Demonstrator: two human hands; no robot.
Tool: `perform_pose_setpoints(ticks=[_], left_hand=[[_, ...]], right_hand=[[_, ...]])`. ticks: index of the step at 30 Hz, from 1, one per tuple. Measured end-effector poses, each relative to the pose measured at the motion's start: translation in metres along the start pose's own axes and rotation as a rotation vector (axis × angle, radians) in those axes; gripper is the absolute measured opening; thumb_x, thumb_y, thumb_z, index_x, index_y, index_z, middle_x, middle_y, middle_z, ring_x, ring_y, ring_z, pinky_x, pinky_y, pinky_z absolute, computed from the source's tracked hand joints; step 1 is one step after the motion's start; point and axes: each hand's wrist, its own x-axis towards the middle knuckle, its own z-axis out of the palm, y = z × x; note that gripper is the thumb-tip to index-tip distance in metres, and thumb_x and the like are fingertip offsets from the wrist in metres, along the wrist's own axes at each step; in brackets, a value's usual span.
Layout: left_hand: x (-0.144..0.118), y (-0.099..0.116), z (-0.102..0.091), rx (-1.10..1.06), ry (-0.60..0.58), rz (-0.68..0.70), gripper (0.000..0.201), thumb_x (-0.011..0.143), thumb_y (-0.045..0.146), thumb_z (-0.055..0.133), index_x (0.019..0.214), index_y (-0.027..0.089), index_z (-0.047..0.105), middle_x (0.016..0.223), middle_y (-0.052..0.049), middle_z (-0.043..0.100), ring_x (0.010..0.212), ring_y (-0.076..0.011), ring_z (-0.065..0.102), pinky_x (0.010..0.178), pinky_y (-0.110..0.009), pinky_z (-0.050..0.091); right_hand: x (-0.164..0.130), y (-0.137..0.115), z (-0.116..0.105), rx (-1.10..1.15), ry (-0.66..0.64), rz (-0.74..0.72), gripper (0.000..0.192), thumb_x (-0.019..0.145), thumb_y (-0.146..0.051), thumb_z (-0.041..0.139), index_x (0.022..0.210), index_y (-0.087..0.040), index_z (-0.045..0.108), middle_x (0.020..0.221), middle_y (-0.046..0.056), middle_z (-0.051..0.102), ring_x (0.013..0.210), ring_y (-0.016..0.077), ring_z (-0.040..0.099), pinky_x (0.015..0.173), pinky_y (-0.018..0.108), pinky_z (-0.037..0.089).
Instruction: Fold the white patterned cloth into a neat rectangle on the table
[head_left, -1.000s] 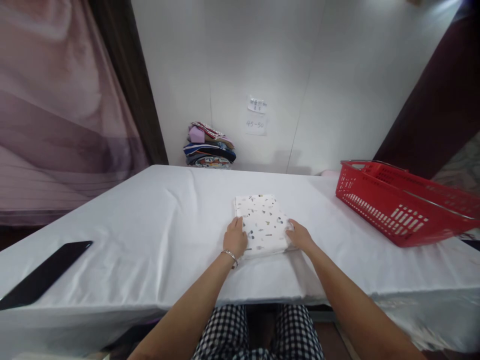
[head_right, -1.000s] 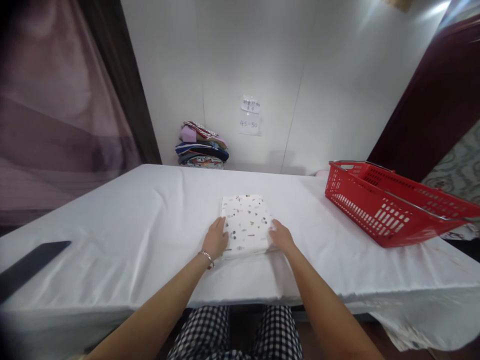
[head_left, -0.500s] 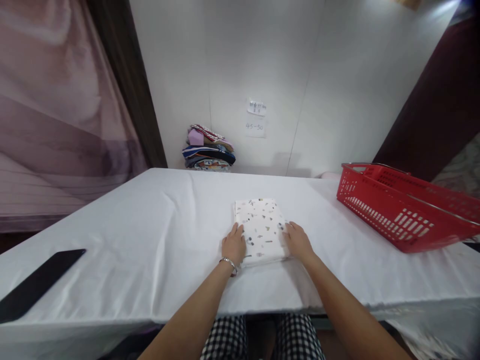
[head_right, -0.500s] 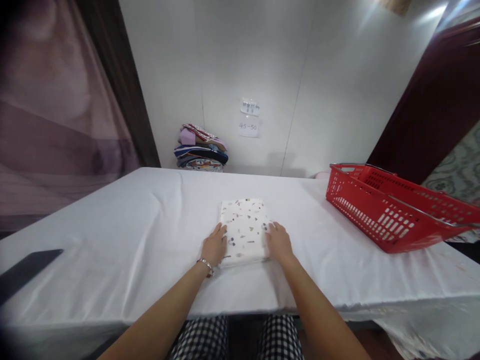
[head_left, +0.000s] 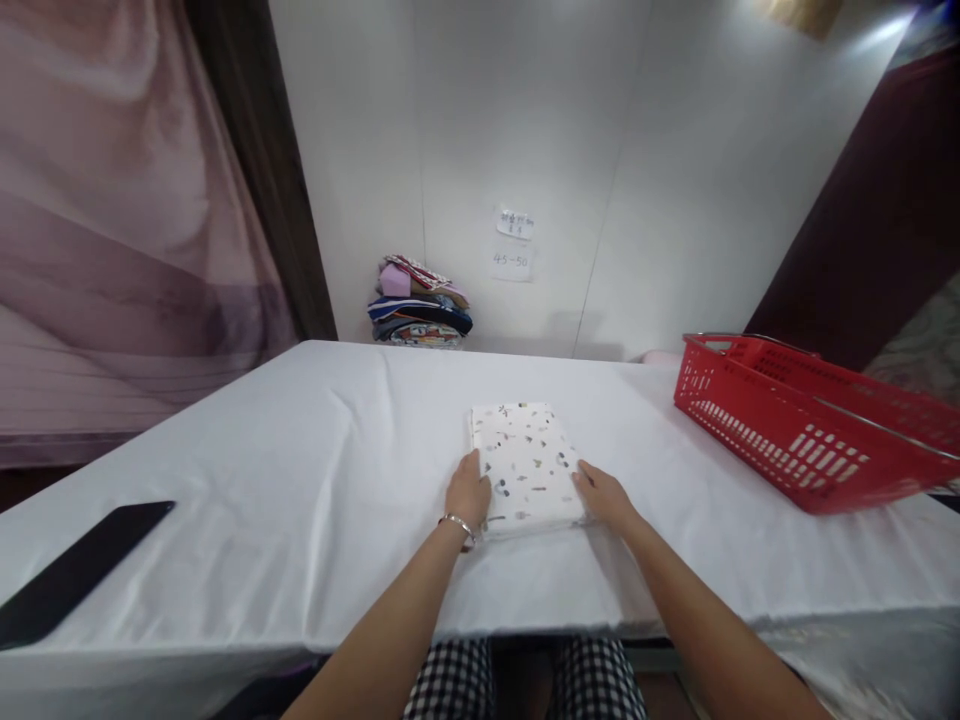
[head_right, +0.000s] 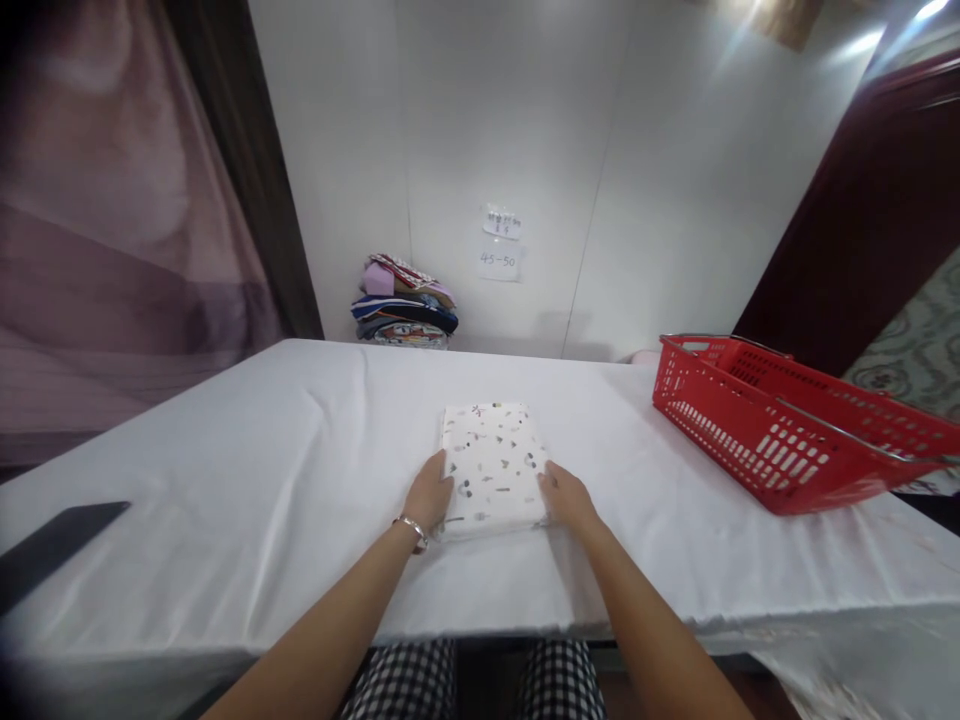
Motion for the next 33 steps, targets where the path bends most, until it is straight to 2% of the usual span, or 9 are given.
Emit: perform_pose_setpoints(ticks=[5,8,12,15,19,22,25,27,33], left_hand=[[0.01,0.005,-0.001,-0.034,0.014,-0.094,0.056,0.085,0.038,0.04,0.133,0.011,0.038,0.132,-0.016,0.048,0.119,-0.0256,0.047,0.095,-0.034,0.039],[0.008,0.007,0.0,0.032,0.034,-0.085,0.051,0.086,0.032,0.037,0.133,0.012,0.039,0.126,-0.016,0.052,0.114,-0.026,0.05,0.091,-0.035,0.041],[0.005,0.01,0.0,0.037,0.043,-0.088,0.049,0.087,0.027,0.036,0.133,0.011,0.038,0.126,-0.017,0.052,0.112,-0.0252,0.052,0.089,-0.034,0.042],[0.003,0.014,0.003,0.012,0.024,-0.096,0.051,0.085,0.026,0.038,0.134,0.011,0.036,0.127,-0.017,0.051,0.112,-0.0249,0.052,0.089,-0.033,0.042],[0.002,0.02,0.01,-0.034,-0.009,-0.067,0.056,0.082,0.026,0.044,0.135,0.012,0.034,0.126,-0.018,0.051,0.108,-0.0252,0.055,0.087,-0.033,0.043],[0.003,0.019,0.013,-0.109,0.011,-0.078,0.056,0.079,0.027,0.048,0.132,0.014,0.037,0.125,-0.016,0.052,0.108,-0.024,0.055,0.088,-0.032,0.043],[0.002,0.014,0.017,-0.159,0.056,-0.054,0.053,0.079,0.029,0.051,0.13,0.016,0.04,0.12,-0.012,0.057,0.106,-0.0216,0.055,0.09,-0.031,0.042],[-0.001,0.012,0.019,-0.161,0.09,-0.039,0.051,0.08,0.03,0.05,0.129,0.018,0.041,0.117,-0.01,0.058,0.103,-0.0202,0.056,0.089,-0.031,0.042],[-0.005,0.007,0.026,-0.271,0.154,-0.012,0.046,0.082,0.034,0.051,0.125,0.018,0.046,0.102,-0.006,0.064,0.089,-0.0163,0.061,0.083,-0.028,0.045]], right_hand=[[0.022,-0.006,-0.003,0.048,0.031,0.081,0.058,0.085,-0.044,0.042,0.134,-0.014,0.041,0.125,0.011,0.057,0.113,0.0231,0.054,0.094,0.035,0.041],[0.039,-0.013,0.001,0.04,0.033,0.134,0.064,0.082,-0.048,0.046,0.135,-0.013,0.04,0.121,0.013,0.058,0.11,0.0257,0.056,0.089,0.036,0.044],[0.058,-0.022,0.004,0.022,0.022,0.079,0.056,0.077,-0.038,0.054,0.128,-0.015,0.048,0.122,0.013,0.058,0.112,0.0262,0.054,0.09,0.035,0.043],[0.067,-0.024,-0.001,0.005,0.06,0.013,0.054,0.081,-0.035,0.05,0.131,-0.017,0.044,0.127,0.01,0.054,0.116,0.0227,0.051,0.093,0.033,0.041],[0.072,-0.023,-0.011,-0.113,0.048,0.011,0.05,0.084,-0.034,0.047,0.128,-0.011,0.047,0.126,0.015,0.053,0.116,0.0259,0.049,0.095,0.033,0.038],[0.066,-0.029,-0.01,-0.175,0.033,-0.02,0.041,0.084,-0.027,0.047,0.123,-0.014,0.052,0.126,0.015,0.052,0.118,0.0284,0.047,0.096,0.037,0.036],[0.047,-0.042,0.001,-0.245,0.041,-0.185,0.037,0.084,-0.024,0.048,0.12,-0.017,0.054,0.134,0.013,0.045,0.125,0.0282,0.038,0.101,0.04,0.031],[0.029,-0.053,0.012,-0.256,0.004,-0.299,0.034,0.085,-0.028,0.048,0.116,-0.019,0.057,0.134,0.011,0.046,0.125,0.0256,0.039,0.102,0.039,0.029],[-0.015,-0.084,0.029,-0.025,-0.144,-0.57,0.031,0.088,-0.034,0.043,0.108,-0.022,0.063,0.125,0.005,0.055,0.115,0.0189,0.049,0.099,0.032,0.034]])
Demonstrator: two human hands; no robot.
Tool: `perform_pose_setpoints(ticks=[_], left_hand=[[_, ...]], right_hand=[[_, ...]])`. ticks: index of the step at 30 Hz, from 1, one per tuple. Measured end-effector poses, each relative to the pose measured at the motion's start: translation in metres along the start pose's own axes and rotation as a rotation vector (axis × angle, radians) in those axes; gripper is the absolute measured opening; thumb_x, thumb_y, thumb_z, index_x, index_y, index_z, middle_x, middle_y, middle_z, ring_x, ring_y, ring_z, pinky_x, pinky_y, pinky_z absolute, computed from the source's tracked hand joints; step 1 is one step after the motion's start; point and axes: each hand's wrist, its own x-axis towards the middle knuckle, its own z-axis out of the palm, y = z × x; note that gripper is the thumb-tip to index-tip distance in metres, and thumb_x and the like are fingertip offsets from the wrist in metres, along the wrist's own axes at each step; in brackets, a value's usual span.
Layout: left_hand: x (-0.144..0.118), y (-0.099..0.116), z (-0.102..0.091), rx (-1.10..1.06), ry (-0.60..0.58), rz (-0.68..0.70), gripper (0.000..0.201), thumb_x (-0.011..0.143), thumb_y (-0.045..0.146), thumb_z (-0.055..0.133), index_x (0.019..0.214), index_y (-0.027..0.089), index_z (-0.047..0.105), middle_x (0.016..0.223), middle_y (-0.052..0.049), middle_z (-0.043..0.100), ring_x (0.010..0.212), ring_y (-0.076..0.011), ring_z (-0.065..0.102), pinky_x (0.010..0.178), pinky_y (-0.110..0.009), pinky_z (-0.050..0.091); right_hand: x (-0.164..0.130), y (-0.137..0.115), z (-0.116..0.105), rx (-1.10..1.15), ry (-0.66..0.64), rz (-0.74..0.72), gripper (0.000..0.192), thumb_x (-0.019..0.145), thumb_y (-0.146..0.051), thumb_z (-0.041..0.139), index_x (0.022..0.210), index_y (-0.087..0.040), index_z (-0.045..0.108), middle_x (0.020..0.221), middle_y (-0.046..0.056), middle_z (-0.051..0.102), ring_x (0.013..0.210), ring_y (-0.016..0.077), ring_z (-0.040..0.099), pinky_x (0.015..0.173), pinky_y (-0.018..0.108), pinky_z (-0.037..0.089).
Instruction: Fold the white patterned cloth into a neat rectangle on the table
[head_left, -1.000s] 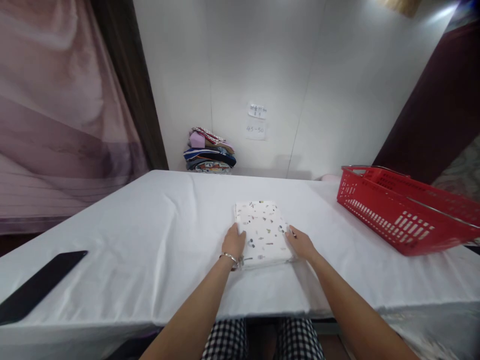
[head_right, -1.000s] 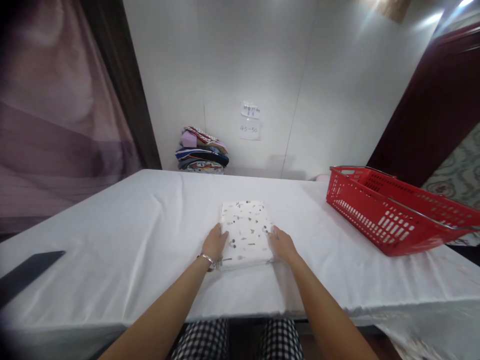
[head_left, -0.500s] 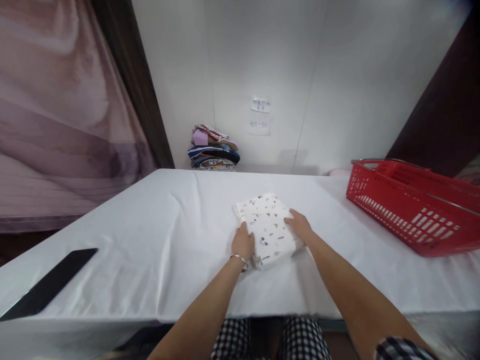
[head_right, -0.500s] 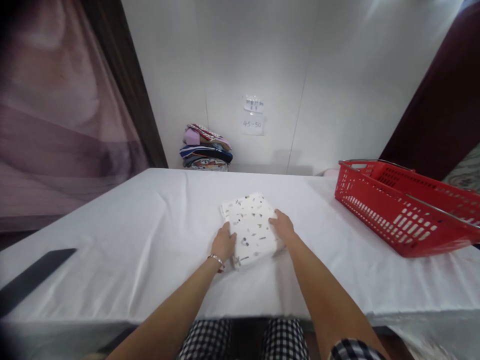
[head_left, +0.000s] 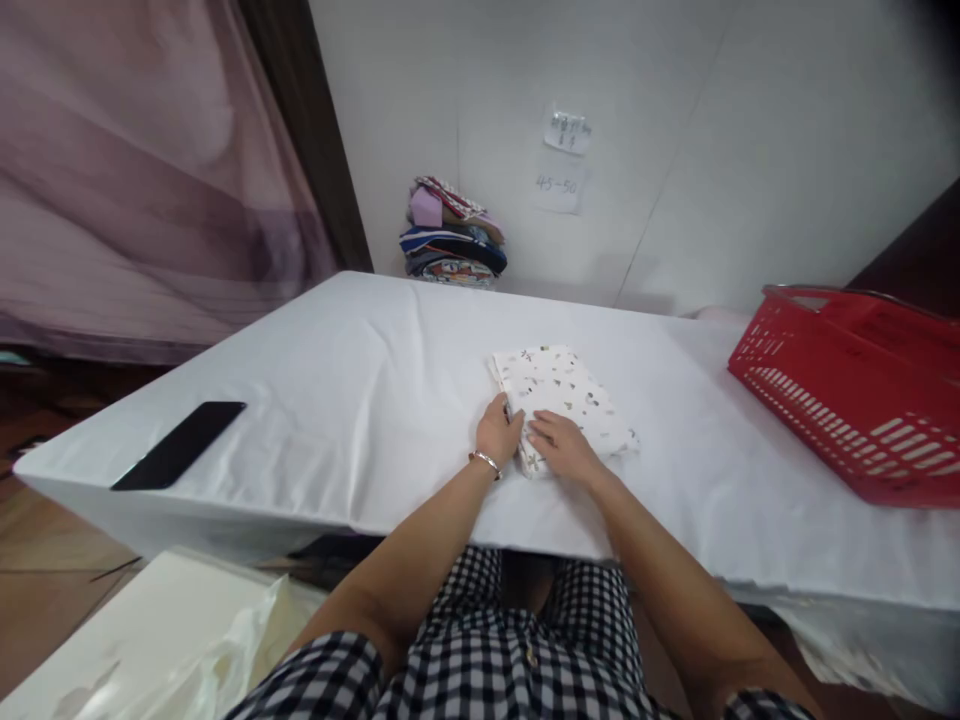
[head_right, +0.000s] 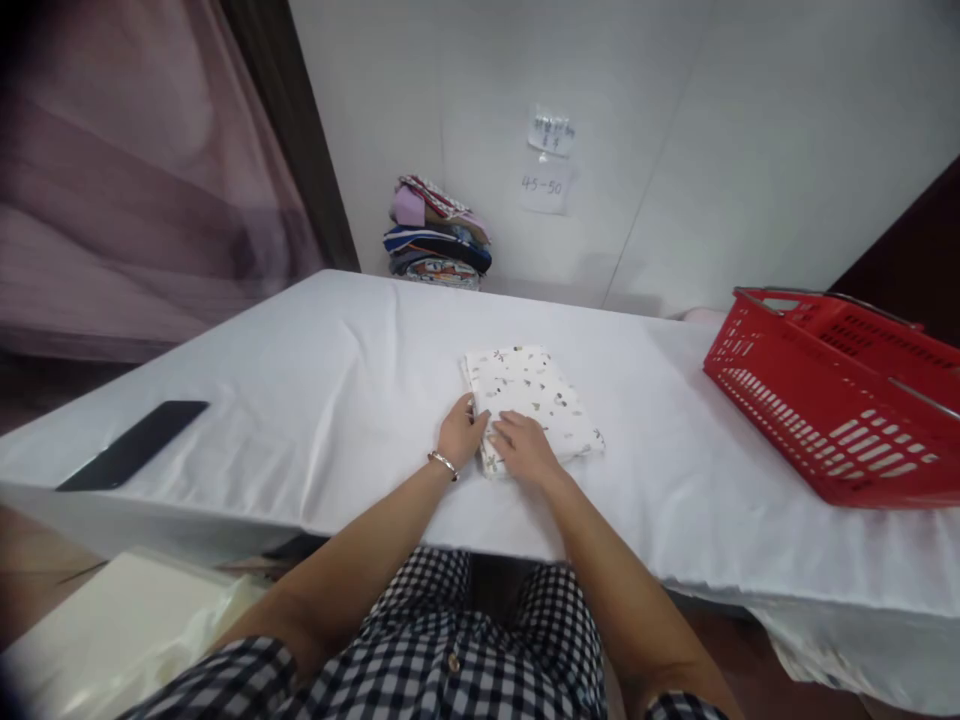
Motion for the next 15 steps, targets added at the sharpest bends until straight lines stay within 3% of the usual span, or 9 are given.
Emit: perform_pose_setpoints(ticks=[2,7,15], left_hand=[[0.001,-0.002,-0.001,-0.052,0.016,-0.009,0.042,0.083,0.035,0.05,0.122,0.019,0.048,0.098,-0.005,0.065,0.085,-0.0152,0.061,0.081,-0.027,0.046],[0.018,-0.003,-0.004,-0.116,0.052,-0.078,0.035,0.084,0.03,0.05,0.116,0.017,0.054,0.097,-0.005,0.067,0.085,-0.0146,0.062,0.082,-0.027,0.046],[0.075,-0.016,-0.001,-0.207,0.126,-0.143,0.022,0.082,0.022,0.052,0.101,0.015,0.062,0.095,-0.007,0.068,0.087,-0.0147,0.062,0.083,-0.027,0.047]], right_hand=[[0.005,-0.006,-0.003,0.066,-0.009,-0.016,0.03,0.088,-0.032,0.041,0.105,-0.024,0.065,0.117,0.003,0.061,0.109,0.0174,0.053,0.095,0.03,0.037],[0.041,-0.007,-0.012,0.046,0.088,0.1,0.029,0.086,-0.025,0.044,0.105,-0.022,0.065,0.105,0.003,0.066,0.098,0.016,0.058,0.089,0.027,0.041],[0.107,-0.008,-0.002,-0.086,-0.017,0.192,0.027,0.084,-0.029,0.05,0.104,-0.019,0.066,0.099,0.005,0.068,0.094,0.017,0.059,0.083,0.024,0.041]])
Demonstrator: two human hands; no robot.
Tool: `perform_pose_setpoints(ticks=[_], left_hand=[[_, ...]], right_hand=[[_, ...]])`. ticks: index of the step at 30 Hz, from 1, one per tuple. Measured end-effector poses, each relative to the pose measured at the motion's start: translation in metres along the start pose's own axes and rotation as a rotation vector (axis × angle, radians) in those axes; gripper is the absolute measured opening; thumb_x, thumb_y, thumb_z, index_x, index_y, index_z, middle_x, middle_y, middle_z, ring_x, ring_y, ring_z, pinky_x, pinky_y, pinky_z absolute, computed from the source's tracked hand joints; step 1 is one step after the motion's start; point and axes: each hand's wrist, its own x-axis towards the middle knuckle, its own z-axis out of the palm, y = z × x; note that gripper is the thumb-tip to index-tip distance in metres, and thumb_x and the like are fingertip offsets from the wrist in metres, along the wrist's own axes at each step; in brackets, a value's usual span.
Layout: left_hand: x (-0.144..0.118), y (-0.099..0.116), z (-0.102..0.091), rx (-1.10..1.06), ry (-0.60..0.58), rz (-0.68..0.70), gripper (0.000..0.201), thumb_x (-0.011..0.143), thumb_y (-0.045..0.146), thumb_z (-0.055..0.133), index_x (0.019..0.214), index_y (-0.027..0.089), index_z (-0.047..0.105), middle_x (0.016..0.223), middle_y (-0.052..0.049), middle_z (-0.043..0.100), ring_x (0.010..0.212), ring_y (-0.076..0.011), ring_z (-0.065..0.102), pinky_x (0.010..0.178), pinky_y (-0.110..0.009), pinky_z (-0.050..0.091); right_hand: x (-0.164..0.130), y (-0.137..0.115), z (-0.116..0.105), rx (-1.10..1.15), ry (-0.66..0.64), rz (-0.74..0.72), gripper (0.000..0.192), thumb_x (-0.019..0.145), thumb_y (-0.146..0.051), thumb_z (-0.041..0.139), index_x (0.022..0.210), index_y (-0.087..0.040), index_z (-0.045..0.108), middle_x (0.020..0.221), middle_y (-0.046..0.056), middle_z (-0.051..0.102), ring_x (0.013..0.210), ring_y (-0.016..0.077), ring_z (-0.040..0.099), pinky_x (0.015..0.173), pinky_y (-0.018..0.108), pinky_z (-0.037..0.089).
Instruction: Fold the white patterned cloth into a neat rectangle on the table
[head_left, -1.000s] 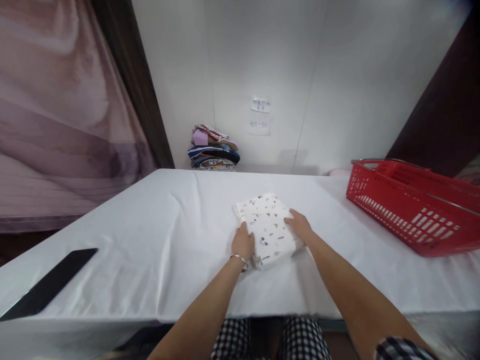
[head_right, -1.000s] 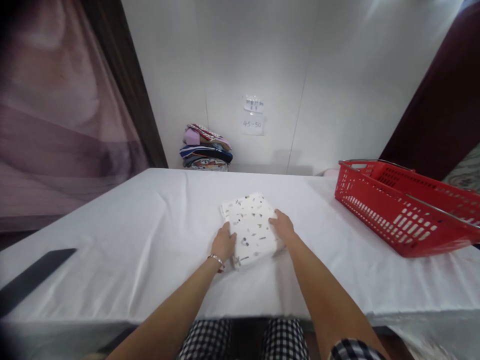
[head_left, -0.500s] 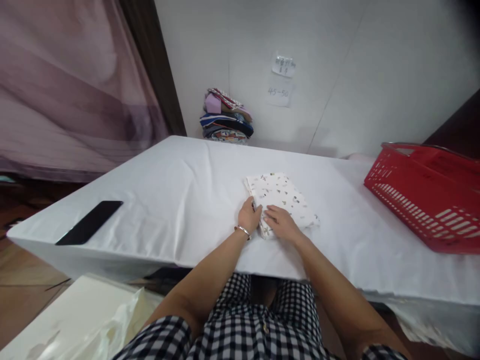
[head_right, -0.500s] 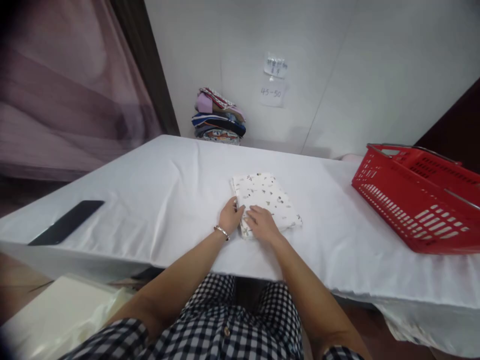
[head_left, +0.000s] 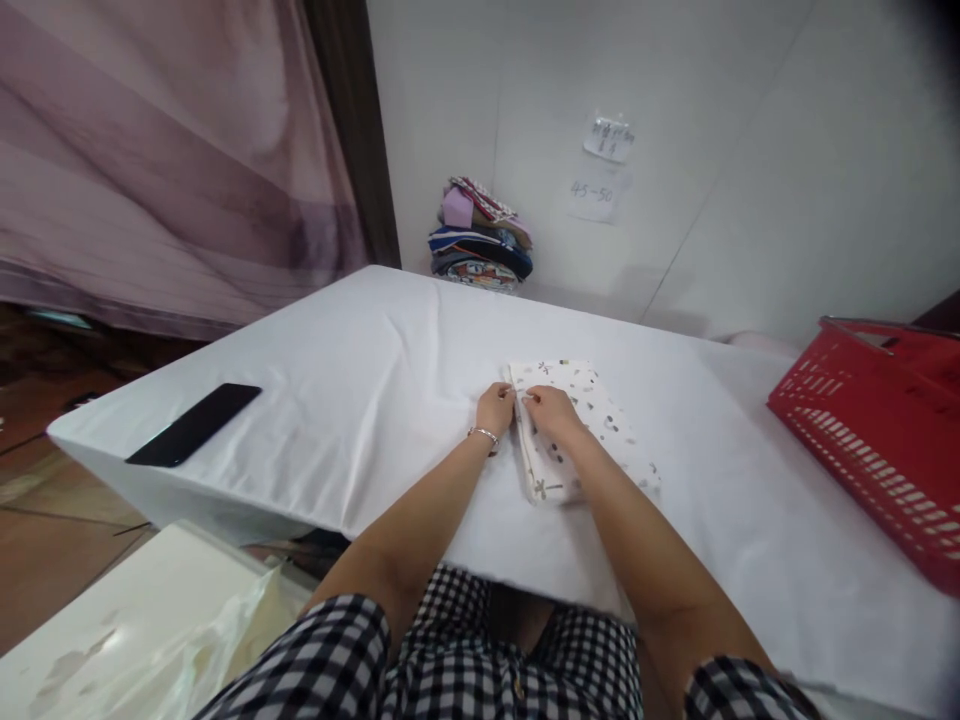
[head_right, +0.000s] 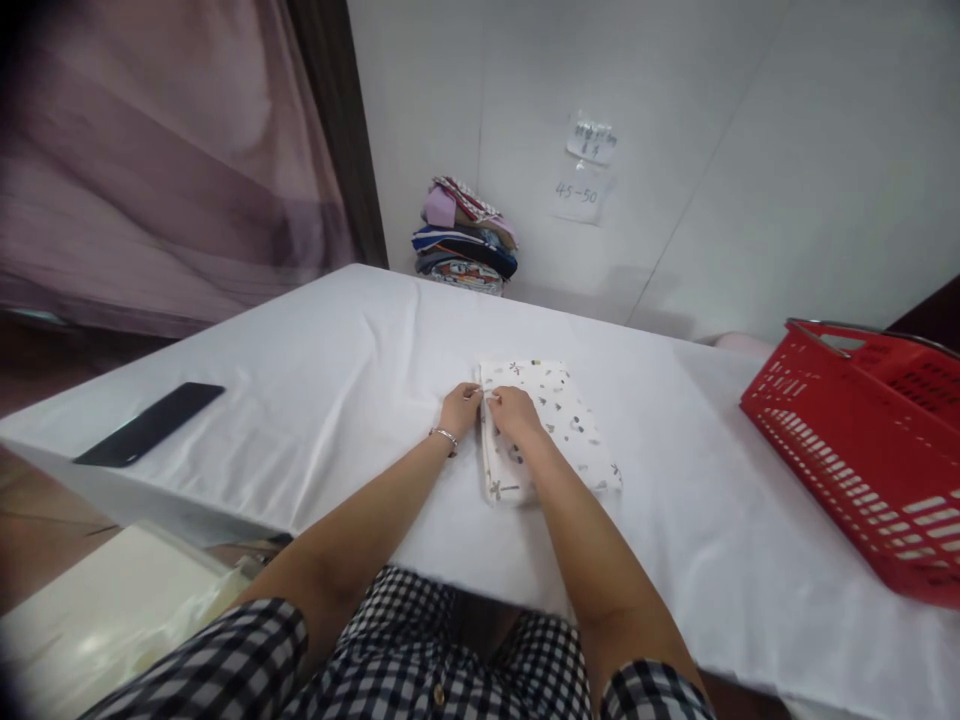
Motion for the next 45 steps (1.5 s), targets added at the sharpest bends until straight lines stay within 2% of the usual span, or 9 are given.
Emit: perform_pose_setpoints(ticks=[7,14,20,24,26,32,39,42,45], left_hand=[[0.006,-0.006,0.005,-0.099,0.028,0.005,0.028,0.08,0.019,0.054,0.107,0.016,0.059,0.094,-0.007,0.067,0.077,-0.0133,0.062,0.075,-0.026,0.048],[0.003,-0.002,0.005,-0.167,0.007,-0.006,0.044,0.079,0.012,0.052,0.123,0.017,0.05,0.109,-0.006,0.064,0.061,-0.0089,0.056,0.069,-0.026,0.049],[0.006,0.001,0.004,-0.17,0.003,-0.02,0.047,0.078,0.014,0.053,0.125,0.018,0.048,0.119,-0.007,0.061,0.094,-0.0159,0.061,0.085,-0.028,0.047],[0.007,0.002,0.003,-0.191,-0.031,-0.068,0.051,0.079,0.014,0.05,0.13,0.018,0.044,0.123,-0.008,0.058,0.105,-0.0177,0.058,0.092,-0.029,0.044],[0.007,0.003,0.003,-0.205,-0.042,-0.08,0.053,0.08,0.014,0.049,0.132,0.017,0.041,0.124,-0.009,0.058,0.108,-0.0181,0.057,0.093,-0.03,0.044],[0.008,0.004,0.002,-0.234,-0.047,-0.126,0.059,0.078,0.008,0.046,0.135,0.014,0.038,0.125,-0.011,0.057,0.113,-0.0191,0.054,0.098,-0.032,0.041],[0.014,-0.003,0.006,-0.343,-0.018,-0.147,0.06,0.075,0.006,0.046,0.133,0.017,0.04,0.119,-0.009,0.061,0.103,-0.0175,0.06,0.092,-0.031,0.044],[0.017,-0.006,0.008,-0.383,-0.01,-0.158,0.059,0.075,0.008,0.047,0.133,0.018,0.04,0.116,-0.008,0.063,0.098,-0.0169,0.061,0.089,-0.03,0.046],[0.018,-0.007,0.009,-0.374,-0.009,-0.157,0.06,0.074,0.008,0.048,0.133,0.02,0.039,0.115,-0.007,0.063,0.092,-0.0162,0.063,0.086,-0.03,0.047]], right_hand=[[0.05,-0.007,0.009,-0.122,-0.037,0.063,0.026,0.086,-0.035,0.047,0.09,-0.018,0.066,0.094,0.008,0.068,0.09,0.0185,0.06,0.075,0.025,0.039],[0.06,-0.005,0.019,-0.106,-0.051,0.096,0.022,0.082,-0.035,0.053,0.085,-0.018,0.065,0.091,0.007,0.068,0.085,0.0177,0.059,0.069,0.024,0.038],[0.065,0.01,0.024,0.202,0.011,0.089,0.01,0.075,-0.021,0.056,0.071,-0.018,0.065,0.071,0.001,0.065,0.07,0.0132,0.057,0.066,0.023,0.039],[0.067,0.014,0.029,0.495,0.069,0.113,0.01,0.072,-0.023,0.055,0.069,-0.017,0.063,0.064,-0.002,0.063,0.062,0.0124,0.055,0.062,0.022,0.041],[0.067,0.012,0.031,0.536,0.073,0.091,0.01,0.072,-0.023,0.055,0.068,-0.018,0.063,0.064,-0.002,0.062,0.061,0.0125,0.055,0.062,0.023,0.041],[0.069,0.002,0.035,0.326,0.02,0.093,0.008,0.073,-0.02,0.057,0.068,-0.018,0.063,0.068,-0.001,0.065,0.068,0.0127,0.057,0.067,0.023,0.041],[0.067,-0.013,0.025,-0.007,-0.039,0.181,0.024,0.076,-0.037,0.059,0.09,-0.018,0.062,0.087,0.005,0.067,0.08,0.0177,0.059,0.068,0.025,0.04],[0.065,-0.017,0.022,-0.119,-0.078,0.166,0.025,0.075,-0.032,0.058,0.096,-0.017,0.06,0.092,0.008,0.067,0.083,0.02,0.059,0.067,0.026,0.039],[0.064,-0.014,0.02,-0.096,-0.066,0.122,0.017,0.074,-0.02,0.053,0.088,-0.016,0.062,0.089,0.007,0.067,0.083,0.0191,0.059,0.069,0.026,0.038]])
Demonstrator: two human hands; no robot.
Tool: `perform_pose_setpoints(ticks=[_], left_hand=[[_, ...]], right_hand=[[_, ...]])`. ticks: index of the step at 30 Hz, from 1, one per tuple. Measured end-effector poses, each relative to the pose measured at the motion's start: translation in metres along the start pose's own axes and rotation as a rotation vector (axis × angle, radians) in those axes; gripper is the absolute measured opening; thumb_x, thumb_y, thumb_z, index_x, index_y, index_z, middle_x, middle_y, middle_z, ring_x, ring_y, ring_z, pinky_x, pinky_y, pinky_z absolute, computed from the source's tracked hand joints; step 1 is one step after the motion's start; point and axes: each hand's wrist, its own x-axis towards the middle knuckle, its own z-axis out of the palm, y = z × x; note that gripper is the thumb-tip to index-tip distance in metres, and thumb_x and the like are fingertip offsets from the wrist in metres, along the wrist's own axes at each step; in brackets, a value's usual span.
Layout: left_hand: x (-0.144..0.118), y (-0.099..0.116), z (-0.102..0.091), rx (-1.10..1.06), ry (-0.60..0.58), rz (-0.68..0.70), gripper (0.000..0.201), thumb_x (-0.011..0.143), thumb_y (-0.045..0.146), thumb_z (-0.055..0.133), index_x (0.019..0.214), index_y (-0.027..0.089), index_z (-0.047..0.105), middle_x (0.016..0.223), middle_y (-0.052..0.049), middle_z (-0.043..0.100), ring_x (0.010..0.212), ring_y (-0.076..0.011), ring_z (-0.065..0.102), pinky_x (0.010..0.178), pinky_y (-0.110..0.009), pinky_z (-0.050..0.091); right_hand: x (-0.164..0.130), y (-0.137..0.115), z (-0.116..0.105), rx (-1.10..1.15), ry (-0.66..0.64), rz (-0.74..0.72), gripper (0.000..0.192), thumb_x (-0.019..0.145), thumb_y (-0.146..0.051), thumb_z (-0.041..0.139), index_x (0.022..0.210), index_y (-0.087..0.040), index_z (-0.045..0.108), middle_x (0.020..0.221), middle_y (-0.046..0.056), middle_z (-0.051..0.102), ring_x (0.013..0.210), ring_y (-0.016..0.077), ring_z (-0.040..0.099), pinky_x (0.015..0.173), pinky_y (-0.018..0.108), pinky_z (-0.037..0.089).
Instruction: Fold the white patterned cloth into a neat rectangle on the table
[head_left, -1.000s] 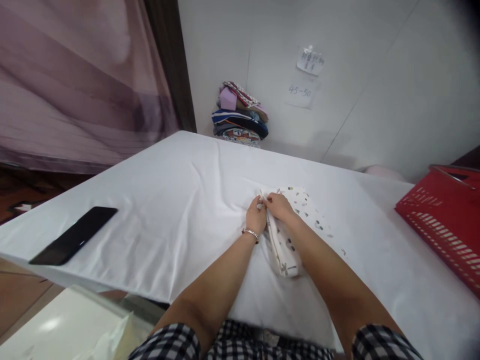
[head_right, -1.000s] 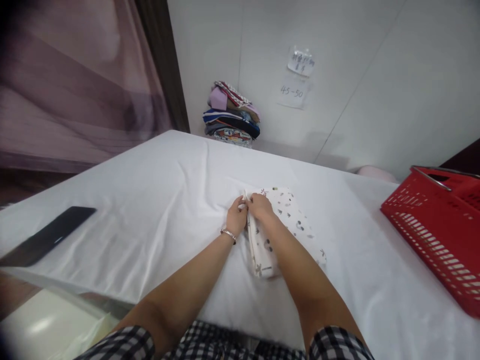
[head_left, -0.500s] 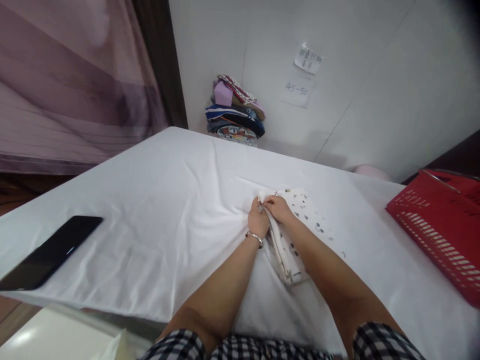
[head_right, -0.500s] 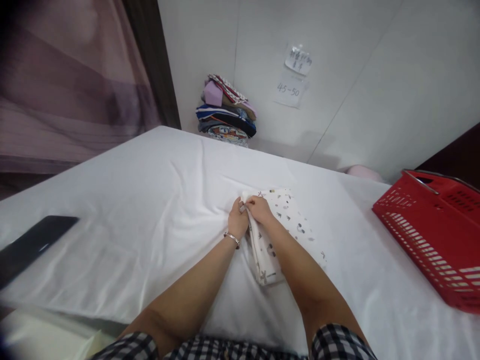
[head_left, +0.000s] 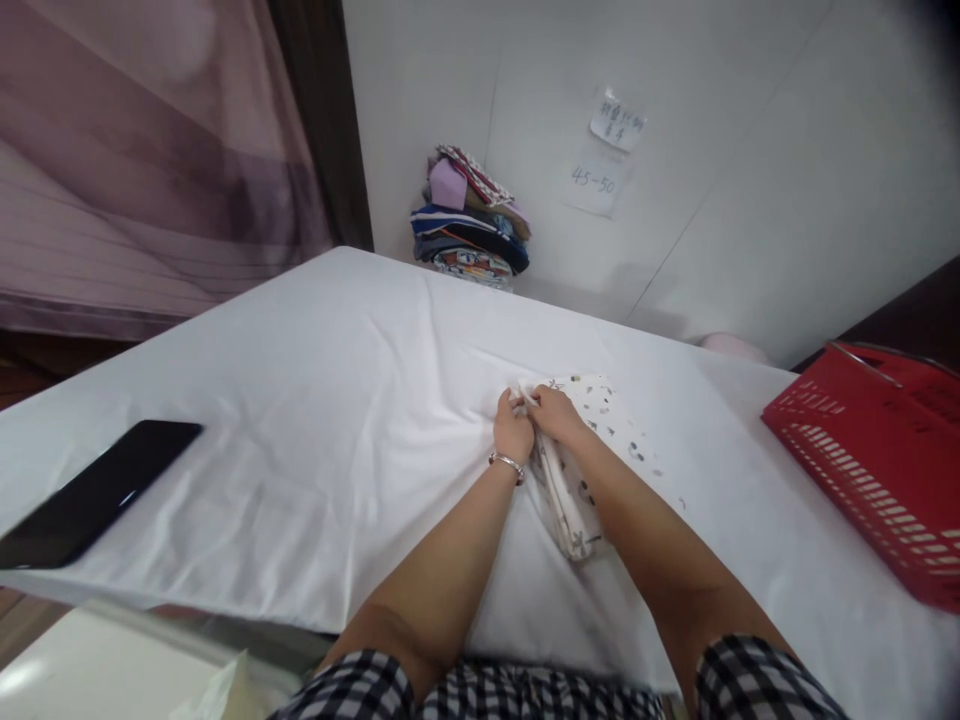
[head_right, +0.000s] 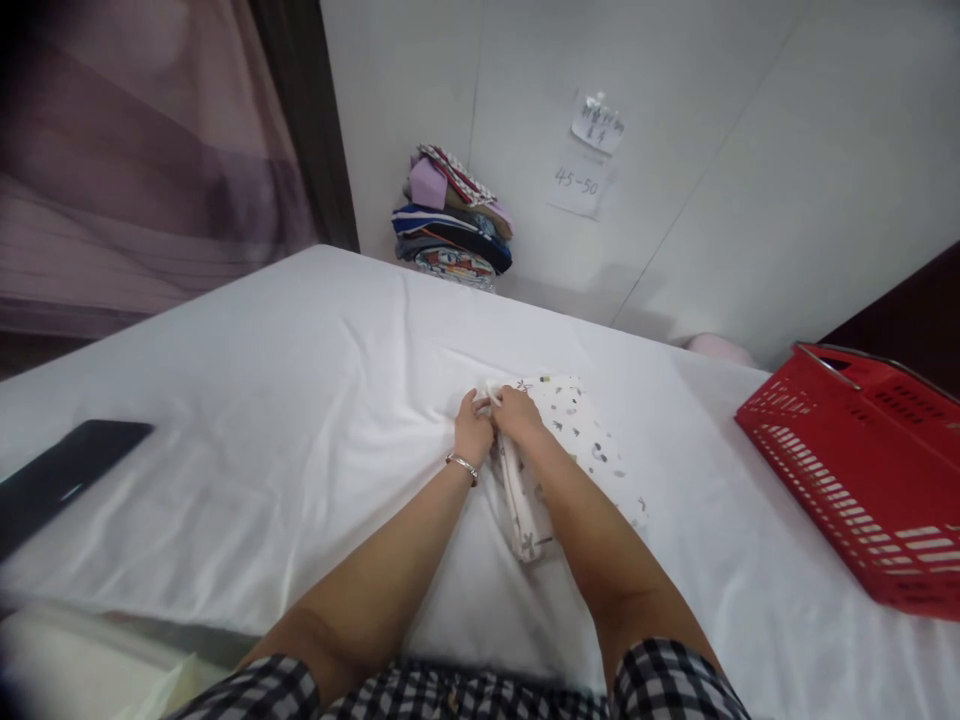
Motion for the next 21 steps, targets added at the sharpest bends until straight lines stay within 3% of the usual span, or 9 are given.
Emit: perform_pose_setpoints(ticks=[7,11,15,21], left_hand=[[-0.003,0.009,-0.001,0.126,0.033,-0.056,0.05,0.076,0.012,0.049,0.126,0.016,0.044,0.108,-0.008,0.063,0.084,-0.0153,0.063,0.078,-0.027,0.048],[-0.004,0.012,-0.003,0.191,0.0,-0.045,0.047,0.077,0.013,0.05,0.123,0.015,0.045,0.101,-0.009,0.065,0.088,-0.0173,0.062,0.079,-0.028,0.047],[-0.003,0.012,-0.003,0.22,-0.003,-0.04,0.05,0.075,0.011,0.051,0.125,0.013,0.044,0.109,-0.012,0.062,0.098,-0.0193,0.06,0.085,-0.029,0.045],[0.001,0.009,-0.003,0.195,-0.019,-0.067,0.054,0.073,0.01,0.05,0.127,0.012,0.043,0.108,-0.013,0.063,0.097,-0.0207,0.061,0.085,-0.031,0.046]], right_hand=[[-0.001,0.021,0.006,0.42,0.133,0.023,0.017,0.071,-0.02,0.053,0.082,-0.016,0.064,0.076,0.0,0.066,0.072,0.0138,0.058,0.066,0.022,0.041],[0.001,0.019,0.01,0.343,0.142,0.005,0.014,0.069,-0.019,0.055,0.078,-0.017,0.065,0.075,0.0,0.065,0.072,0.0136,0.057,0.069,0.023,0.041],[0.002,0.015,0.005,0.318,0.164,-0.012,0.017,0.07,-0.018,0.055,0.083,-0.017,0.065,0.08,0.0,0.067,0.076,0.0131,0.058,0.071,0.022,0.04],[0.002,0.005,0.002,0.027,0.03,0.003,0.016,0.071,-0.015,0.052,0.08,-0.017,0.065,0.083,0.004,0.068,0.079,0.0167,0.058,0.066,0.023,0.037]])
